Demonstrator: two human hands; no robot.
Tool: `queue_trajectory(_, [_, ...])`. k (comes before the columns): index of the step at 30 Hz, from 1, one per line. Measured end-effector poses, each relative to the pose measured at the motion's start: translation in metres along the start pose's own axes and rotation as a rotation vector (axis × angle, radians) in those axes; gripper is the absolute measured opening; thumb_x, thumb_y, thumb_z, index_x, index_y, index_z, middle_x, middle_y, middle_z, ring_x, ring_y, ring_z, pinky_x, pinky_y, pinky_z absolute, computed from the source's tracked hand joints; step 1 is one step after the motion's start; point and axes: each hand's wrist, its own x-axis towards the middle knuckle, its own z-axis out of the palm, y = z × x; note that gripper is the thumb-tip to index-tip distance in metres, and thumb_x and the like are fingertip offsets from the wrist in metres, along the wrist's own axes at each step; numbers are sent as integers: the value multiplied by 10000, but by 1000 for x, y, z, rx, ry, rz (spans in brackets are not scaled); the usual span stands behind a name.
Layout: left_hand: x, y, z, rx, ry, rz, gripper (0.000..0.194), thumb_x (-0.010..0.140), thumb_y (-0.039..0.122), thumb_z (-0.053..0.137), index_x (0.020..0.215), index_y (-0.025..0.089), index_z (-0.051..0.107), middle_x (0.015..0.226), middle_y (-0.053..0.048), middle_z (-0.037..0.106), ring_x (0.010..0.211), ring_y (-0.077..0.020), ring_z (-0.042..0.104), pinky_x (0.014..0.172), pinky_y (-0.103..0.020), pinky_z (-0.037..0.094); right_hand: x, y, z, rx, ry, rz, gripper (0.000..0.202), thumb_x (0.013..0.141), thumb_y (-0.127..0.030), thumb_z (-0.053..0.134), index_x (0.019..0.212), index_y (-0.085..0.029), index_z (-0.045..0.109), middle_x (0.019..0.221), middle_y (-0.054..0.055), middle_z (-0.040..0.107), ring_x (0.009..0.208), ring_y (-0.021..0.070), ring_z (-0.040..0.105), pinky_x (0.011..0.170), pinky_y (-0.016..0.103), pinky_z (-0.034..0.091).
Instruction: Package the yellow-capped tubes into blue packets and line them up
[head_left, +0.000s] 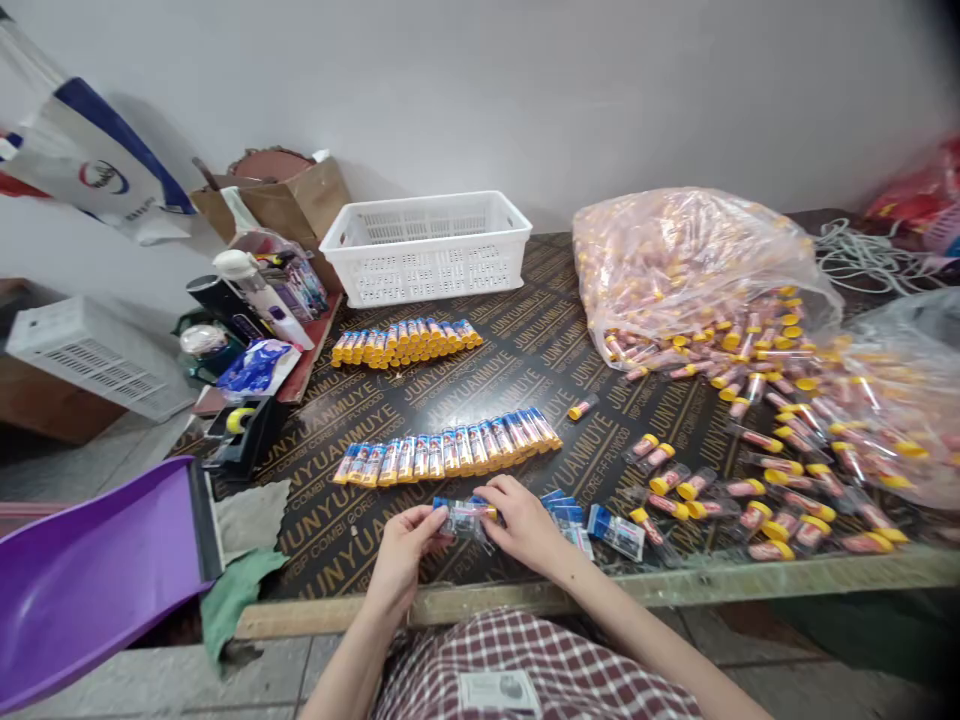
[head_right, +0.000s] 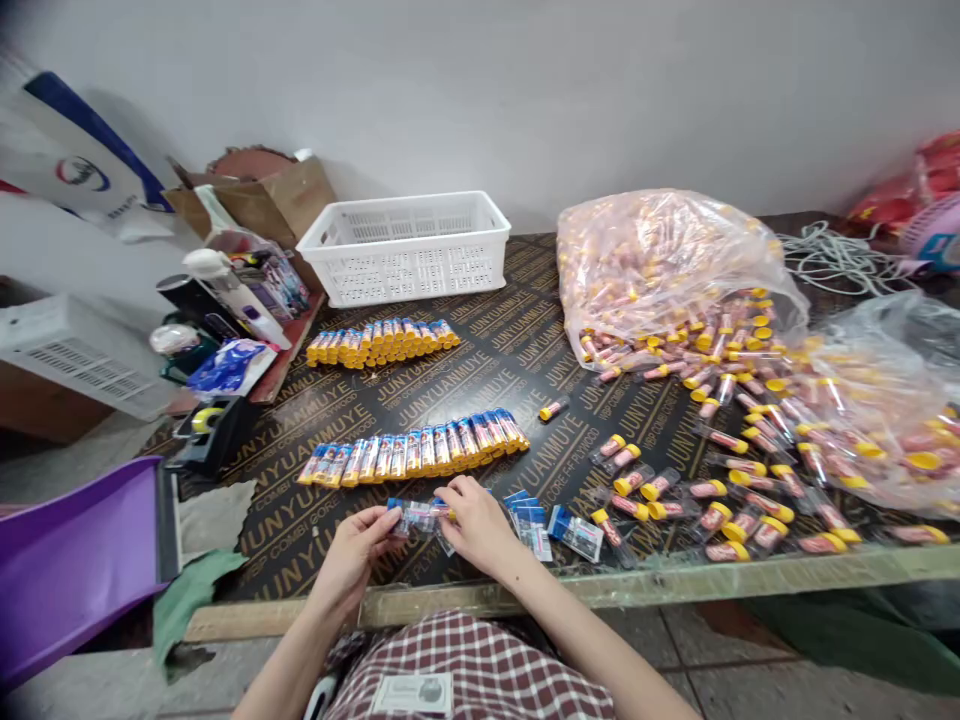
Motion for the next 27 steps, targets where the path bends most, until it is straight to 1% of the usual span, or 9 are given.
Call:
queue_trajectory(4, [0, 10, -12, -72, 112, 37, 313, 501, 337, 825, 659, 116, 669, 633, -7, 661, 533, -92, 581, 553, -204, 503, 5, -1, 10, -69, -52, -58, 350, 716, -47, 547, 1030, -186, 616, 889, 71, 593, 886, 232, 514, 787, 375, 445])
queue_trajectory(7, [3, 10, -14, -82, 141, 58, 324, 509, 350, 819, 671, 111, 670, 644, -19, 668, 540, -100, 591, 553, -210, 507, 1, -1, 6, -35, -30, -44, 357, 740, -25, 502, 1037, -192, 606, 873, 64, 591, 861, 217, 529, 771, 359, 453])
queue_trajectory(9, [5, 8, -13, -89, 144, 70, 336, 514, 367, 816, 669, 107, 670, 638, -26, 669, 541, -106, 595, 554, -215, 508, -5, -4, -2, 83, 63, -12, 349, 794, -61, 487, 1101, -203, 572, 956, 65, 581, 889, 195, 553, 795, 336, 469])
queue_trajectory(12, [10, 2, -6, -112, 161, 86, 352, 540, 414, 798, 631, 106, 654, 586, -27, 657, 519, -114, 595, 541, -220, 499, -14, -15, -18, 247, 289, 29, 320, 843, -135, 499, 1147, -221, 552, 1024, 67, 564, 928, 183, 577, 826, 320, 488])
queue_trajectory(15, [13, -3, 4, -136, 176, 100, 374, 568, 455, 778, 611, 109, 641, 563, -29, 656, 511, -125, 599, 546, -229, 496, -20, -25, -29, 228, 437, -11, 299, 837, -138, 523, 1113, -235, 584, 965, 62, 582, 874, 182, 600, 784, 319, 514])
queue_trajectory(18, [14, -4, 12, -126, 176, 111, 389, 567, 479, 772, 616, 115, 643, 569, -34, 663, 524, -142, 609, 559, -245, 498, -22, -29, -29, 166, 493, -76, 345, 827, -103, 527, 1134, -248, 586, 952, 69, 597, 869, 187, 608, 773, 329, 529])
queue_trajectory(21, [14, -5, 15, -101, 167, 127, 394, 581, 497, 757, 612, 122, 642, 570, -33, 659, 527, -151, 609, 560, -255, 497, -23, -27, -24, 149, 489, -105, 400, 823, -77, 521, 1176, -258, 576, 965, 72, 605, 888, 186, 608, 783, 328, 533])
queue_trajectory(25, [14, -7, 15, -19, 173, 201, 403, 649, 532, 694, 606, 135, 632, 580, -15, 642, 554, -148, 602, 584, -249, 498, -26, -25, -18, 252, 374, -83, 364, 831, -110, 538, 1157, -262, 596, 974, 65, 602, 906, 183, 602, 792, 322, 526])
queue_trajectory(27, [13, -6, 16, -12, 126, 224, 395, 684, 531, 664, 678, 137, 649, 636, -17, 654, 603, -149, 611, 611, -249, 506, -27, -26, -19, 322, 318, -45, 340, 840, -143, 550, 1156, -260, 601, 999, 67, 593, 934, 186, 592, 819, 332, 513])
